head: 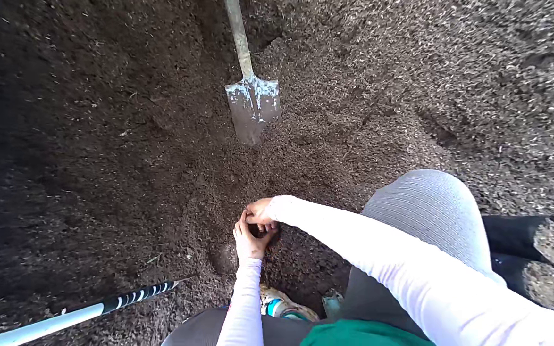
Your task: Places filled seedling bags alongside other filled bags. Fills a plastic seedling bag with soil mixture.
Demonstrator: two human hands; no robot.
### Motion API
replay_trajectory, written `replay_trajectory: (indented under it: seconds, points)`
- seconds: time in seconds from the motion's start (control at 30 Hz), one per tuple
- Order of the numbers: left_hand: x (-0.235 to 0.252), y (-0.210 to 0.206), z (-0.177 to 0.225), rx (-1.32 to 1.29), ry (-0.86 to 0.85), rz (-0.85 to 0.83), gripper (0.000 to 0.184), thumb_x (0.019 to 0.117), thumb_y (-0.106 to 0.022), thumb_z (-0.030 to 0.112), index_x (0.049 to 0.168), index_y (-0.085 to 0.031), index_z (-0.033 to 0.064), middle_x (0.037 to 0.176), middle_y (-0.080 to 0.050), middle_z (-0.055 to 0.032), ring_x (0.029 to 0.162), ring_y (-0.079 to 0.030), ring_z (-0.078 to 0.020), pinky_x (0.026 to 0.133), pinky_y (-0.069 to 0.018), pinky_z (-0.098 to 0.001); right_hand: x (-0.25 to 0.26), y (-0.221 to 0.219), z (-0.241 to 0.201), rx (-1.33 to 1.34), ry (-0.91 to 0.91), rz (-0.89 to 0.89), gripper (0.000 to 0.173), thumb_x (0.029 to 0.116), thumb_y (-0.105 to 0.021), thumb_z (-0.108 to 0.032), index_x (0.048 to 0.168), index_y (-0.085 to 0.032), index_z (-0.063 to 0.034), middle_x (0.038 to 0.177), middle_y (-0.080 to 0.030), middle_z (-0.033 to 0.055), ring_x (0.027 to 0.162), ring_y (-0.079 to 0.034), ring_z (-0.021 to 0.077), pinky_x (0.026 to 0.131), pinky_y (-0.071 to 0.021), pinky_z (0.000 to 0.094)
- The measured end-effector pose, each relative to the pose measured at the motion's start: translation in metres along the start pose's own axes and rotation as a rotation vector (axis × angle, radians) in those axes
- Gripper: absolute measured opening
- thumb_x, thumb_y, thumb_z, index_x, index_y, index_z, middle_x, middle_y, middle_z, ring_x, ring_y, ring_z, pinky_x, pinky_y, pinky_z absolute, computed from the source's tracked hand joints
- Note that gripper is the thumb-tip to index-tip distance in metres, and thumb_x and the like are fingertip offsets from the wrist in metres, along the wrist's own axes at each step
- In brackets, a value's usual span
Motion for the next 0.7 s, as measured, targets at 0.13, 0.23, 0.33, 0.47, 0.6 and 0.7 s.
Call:
replay_trajectory:
  seconds: [0.13,0.23,0.33,0.47,0.6,0.7]
  points:
    - [0.011,0.013,0.006,-0.096,-0.141,-0.028,0.032,0.0884,-0.079,0.025,0.107,-0.076,-0.0017,0.113,-0.073,-0.0201,0.113,-0.067,-0.0342,0.105,-0.0498,-0.0477,0.017,0.019,0.022,0.059,0.014,0.138,0.043,0.1115,-0.043,-0.03,0.141,-0.051,-0.0013,0.114,-0.066,0.0225,0.091,-0.068,0.0312,0.083,-0.0553,0.0472]
    - [-0.003,0.037,0.003,-0.221,-0.093,0.107,0.026,0.0934,-0.071,0.021,0.107,-0.076,-0.0013,0.11,-0.074,-0.017,0.111,-0.07,-0.0287,0.102,-0.0528,-0.0456,0.031,0.022,0.033,-0.088,0.035,0.143,0.047,0.1097,-0.048,-0.033,0.144,-0.053,-0.0007,0.133,-0.062,0.026,0.119,-0.063,0.0391,0.102,-0.0479,0.0571]
    - [-0.026,0.048,-0.017,-0.466,0.42,0.138,0.046,0.1044,-0.059,0.022,0.139,-0.051,-0.0075,0.122,-0.066,-0.0253,0.109,-0.066,-0.0291,0.094,-0.0533,-0.0439,0.029,0.009,0.031,0.02,-0.015,0.002,0.066,0.1033,-0.06,-0.044,0.156,-0.04,-0.0095,0.148,-0.052,0.0262,0.132,-0.054,0.0437,0.106,-0.0427,0.0632]
    - [-0.048,0.015,-0.022,-0.764,1.043,-0.311,0.074,0.1081,-0.04,0.055,0.165,-0.005,0.0215,0.136,-0.057,-0.0305,0.108,-0.066,-0.0384,0.088,-0.0547,-0.0512,0.057,-0.022,0.048,0.093,-0.016,-0.123,0.08,0.0957,-0.072,-0.04,0.162,-0.032,-0.0225,0.144,-0.055,0.0246,0.12,-0.061,0.0422,0.095,-0.0487,0.0636]
    - [-0.045,-0.009,-0.02,-0.845,1.075,-0.342,0.075,0.1095,-0.039,0.051,0.164,0.007,0.0282,0.114,-0.062,-0.026,0.082,-0.067,-0.0284,0.072,-0.0572,-0.0412,0.077,-0.024,0.048,-0.122,0.011,-0.143,0.079,0.0951,-0.075,-0.031,0.16,-0.034,-0.0118,0.143,-0.055,0.0271,0.123,-0.06,0.0443,0.095,-0.0499,0.0627]
    - [-0.04,-0.014,-0.019,-0.863,1.02,-0.236,0.075,0.1106,-0.044,0.042,0.164,0.007,0.0261,0.091,-0.055,-0.0149,0.056,-0.055,-0.0165,0.05,-0.0502,-0.0304,0.067,-0.019,0.033,-0.342,0.019,-0.116,0.07,0.099,-0.07,-0.033,0.156,-0.04,-0.0046,0.143,-0.055,0.0281,0.127,-0.058,0.0453,0.1,-0.0477,0.0619]
Point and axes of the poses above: each hand's wrist, its own x-axis towards the middle knuckle, its own y-axis out of the back of the hand, z = x × y, the point moved 4 cm from there along x, towards the middle knuckle
